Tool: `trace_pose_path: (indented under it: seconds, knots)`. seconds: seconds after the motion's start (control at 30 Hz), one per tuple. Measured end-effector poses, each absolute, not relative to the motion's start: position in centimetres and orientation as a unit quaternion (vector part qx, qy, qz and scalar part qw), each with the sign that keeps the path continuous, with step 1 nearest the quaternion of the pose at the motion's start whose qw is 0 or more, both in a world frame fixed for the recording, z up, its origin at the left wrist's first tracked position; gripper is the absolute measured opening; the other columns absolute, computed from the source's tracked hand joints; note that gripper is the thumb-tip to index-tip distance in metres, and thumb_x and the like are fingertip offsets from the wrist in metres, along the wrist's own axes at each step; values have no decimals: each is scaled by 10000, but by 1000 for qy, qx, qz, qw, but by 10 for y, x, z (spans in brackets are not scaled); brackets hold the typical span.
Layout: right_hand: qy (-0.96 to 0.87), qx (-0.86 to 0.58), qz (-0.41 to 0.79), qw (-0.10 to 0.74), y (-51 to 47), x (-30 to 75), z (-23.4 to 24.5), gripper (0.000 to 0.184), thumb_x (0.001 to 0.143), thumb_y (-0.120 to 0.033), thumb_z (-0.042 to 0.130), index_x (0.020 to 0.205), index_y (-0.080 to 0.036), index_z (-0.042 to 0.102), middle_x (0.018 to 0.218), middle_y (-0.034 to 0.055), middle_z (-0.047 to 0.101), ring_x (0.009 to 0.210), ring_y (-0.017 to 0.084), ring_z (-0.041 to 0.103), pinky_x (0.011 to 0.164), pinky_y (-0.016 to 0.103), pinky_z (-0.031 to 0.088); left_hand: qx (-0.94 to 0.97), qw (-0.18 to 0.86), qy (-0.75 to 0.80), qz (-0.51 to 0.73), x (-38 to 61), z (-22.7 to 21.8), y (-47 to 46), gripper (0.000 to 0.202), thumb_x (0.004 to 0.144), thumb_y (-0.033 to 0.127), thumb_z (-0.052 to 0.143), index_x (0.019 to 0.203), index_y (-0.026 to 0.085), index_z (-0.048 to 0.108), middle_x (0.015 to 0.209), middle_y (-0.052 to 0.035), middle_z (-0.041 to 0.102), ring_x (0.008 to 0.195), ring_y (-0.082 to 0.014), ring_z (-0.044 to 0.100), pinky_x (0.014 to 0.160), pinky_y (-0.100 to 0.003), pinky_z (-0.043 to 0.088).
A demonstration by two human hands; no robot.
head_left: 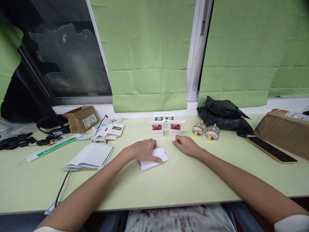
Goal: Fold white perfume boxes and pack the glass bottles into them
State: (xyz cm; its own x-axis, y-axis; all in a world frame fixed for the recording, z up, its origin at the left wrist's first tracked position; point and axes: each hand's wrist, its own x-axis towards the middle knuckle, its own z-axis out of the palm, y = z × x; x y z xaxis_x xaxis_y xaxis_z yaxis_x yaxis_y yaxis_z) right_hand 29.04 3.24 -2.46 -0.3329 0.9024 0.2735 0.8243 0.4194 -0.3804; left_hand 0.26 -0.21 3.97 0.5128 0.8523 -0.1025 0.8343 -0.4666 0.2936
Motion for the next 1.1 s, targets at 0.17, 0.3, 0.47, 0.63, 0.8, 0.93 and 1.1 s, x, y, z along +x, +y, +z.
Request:
trace_pose_path:
  seconds: [0.17,0.3,0.47,0.63,0.8,0.93,1.1]
  knots:
    - [-821,-510,101,237,33,292,-24,326,1057,-450,516,824,-231,582,781,27,680,735,198,607,657,285,342,847,219,480,66,6,32,2,696,596,748,832,1071,257,702,1060,-89,751,895,-312,698,645,-322,450]
    - [-821,-491,128,264,29,290,-21,340,1061,-474,500,825,-234,553,768,6,653,725,190,589,661,289,347,831,253,482,114,15,24,7,572,724,719,776,1037,251,675,1032,-69,752,871,-285,695,621,-308,435]
    - [-793,-427,260,349,20,283,-16,370,1071,-574,443,926,-247,540,778,-28,642,719,177,587,698,301,426,734,327,501,321,27,9,19,555,872,707,665,1159,237,590,1134,-71,737,915,-244,692,715,-313,516]
    - [-722,-343,479,363,25,276,-26,453,936,-577,694,1179,-274,459,843,-29,691,728,181,653,668,308,514,645,404,492,423,35,0,22,645,952,715,558,1353,223,446,1252,-127,702,976,-245,697,788,-342,558]
    - [-686,-312,511,414,29,273,-31,399,910,-402,697,1203,-276,457,958,-6,691,779,188,683,711,331,561,635,499,408,426,40,9,13,624,957,702,568,1409,278,492,1328,-80,671,1106,-260,664,871,-342,550]
    - [-691,-316,448,472,26,276,-22,401,911,-333,663,1207,-312,394,1066,-9,652,808,179,663,679,297,537,599,567,368,429,43,16,9,576,977,663,549,1451,349,457,1415,-35,625,1204,-260,631,854,-316,556]
    - [-764,-326,355,428,21,280,-9,174,956,-410,624,997,-245,585,1081,34,653,999,221,621,851,333,528,592,553,384,443,43,18,11,500,1012,645,455,1428,370,419,1378,-23,631,1177,-260,639,843,-348,568]
